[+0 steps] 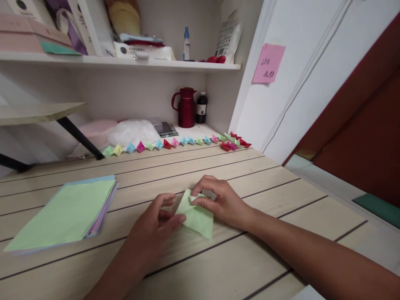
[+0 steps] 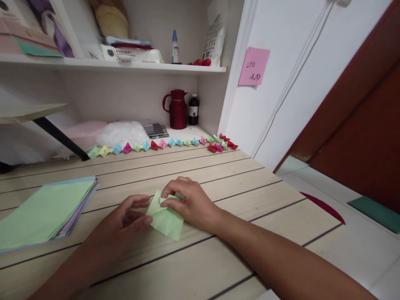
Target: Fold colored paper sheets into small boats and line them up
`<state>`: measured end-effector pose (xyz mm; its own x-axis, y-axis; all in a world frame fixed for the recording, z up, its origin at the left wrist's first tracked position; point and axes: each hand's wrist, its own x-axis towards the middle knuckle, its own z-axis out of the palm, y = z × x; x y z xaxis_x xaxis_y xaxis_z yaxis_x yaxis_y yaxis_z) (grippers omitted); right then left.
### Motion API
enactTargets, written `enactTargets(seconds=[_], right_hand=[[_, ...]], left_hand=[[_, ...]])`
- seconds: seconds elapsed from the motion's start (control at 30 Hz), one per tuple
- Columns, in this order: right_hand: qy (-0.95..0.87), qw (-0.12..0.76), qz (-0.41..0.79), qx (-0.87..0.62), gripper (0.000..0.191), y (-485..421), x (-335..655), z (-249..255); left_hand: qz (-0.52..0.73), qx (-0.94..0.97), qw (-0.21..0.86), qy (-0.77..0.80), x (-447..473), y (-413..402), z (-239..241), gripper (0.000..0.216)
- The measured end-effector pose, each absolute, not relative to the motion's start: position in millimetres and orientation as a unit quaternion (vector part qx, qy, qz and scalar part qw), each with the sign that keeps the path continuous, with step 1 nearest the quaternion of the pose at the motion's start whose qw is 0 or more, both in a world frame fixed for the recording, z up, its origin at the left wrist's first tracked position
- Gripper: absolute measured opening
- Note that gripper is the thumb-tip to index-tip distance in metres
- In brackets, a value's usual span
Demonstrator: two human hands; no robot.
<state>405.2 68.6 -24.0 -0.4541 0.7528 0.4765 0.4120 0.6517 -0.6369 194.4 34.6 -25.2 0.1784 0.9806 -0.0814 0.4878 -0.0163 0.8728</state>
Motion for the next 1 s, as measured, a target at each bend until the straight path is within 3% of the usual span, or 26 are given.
enactTargets(seconds=[0.07, 0.13, 0.23, 0.43, 0.67, 0.87, 1.0], right_hand=[[-0.839, 0.334, 0.226, -0.365, 0.016, 71.2, 406.2, -25.1], [-0.849, 0.276, 0.241, -0.381, 0.044, 74.0, 408.3, -26.3], [-0.859, 0.217, 0.255, -0.388, 0.066, 77.8, 413.0, -26.8], [-0.871, 0.181, 0.217, -0.401, 0.035, 82.2, 417.7, -26.6], [-0.873, 0.182, 0.186, -0.413, 0.043, 80.1, 426.6, -24.0], [-0.862, 0.171, 0.158, -0.45, 0.017, 79.8, 432.5, -17.8], [-0.876, 0.182, 0.169, -0.414, 0.026, 84.4, 428.5, -25.1]], left_hand=[[0.276, 0.686, 0.349, 0.576, 196.6, 32.7, -25.3, 0.026], [0.263, 0.733, 0.274, 0.565, 200.6, 30.2, -29.9, 0.017], [0.259, 0.779, 0.184, 0.541, 208.0, 26.8, -40.8, 0.032], [0.264, 0.8, 0.158, 0.515, 215.1, 29.2, -52.1, 0.05], [0.181, 0.837, 0.113, 0.504, 217.1, 44.9, -46.7, 0.014], [0.193, 0.843, 0.091, 0.494, 213.1, 43.0, -52.6, 0.019], [0.18, 0.847, 0.093, 0.491, 209.9, 42.7, -54.8, 0.023]])
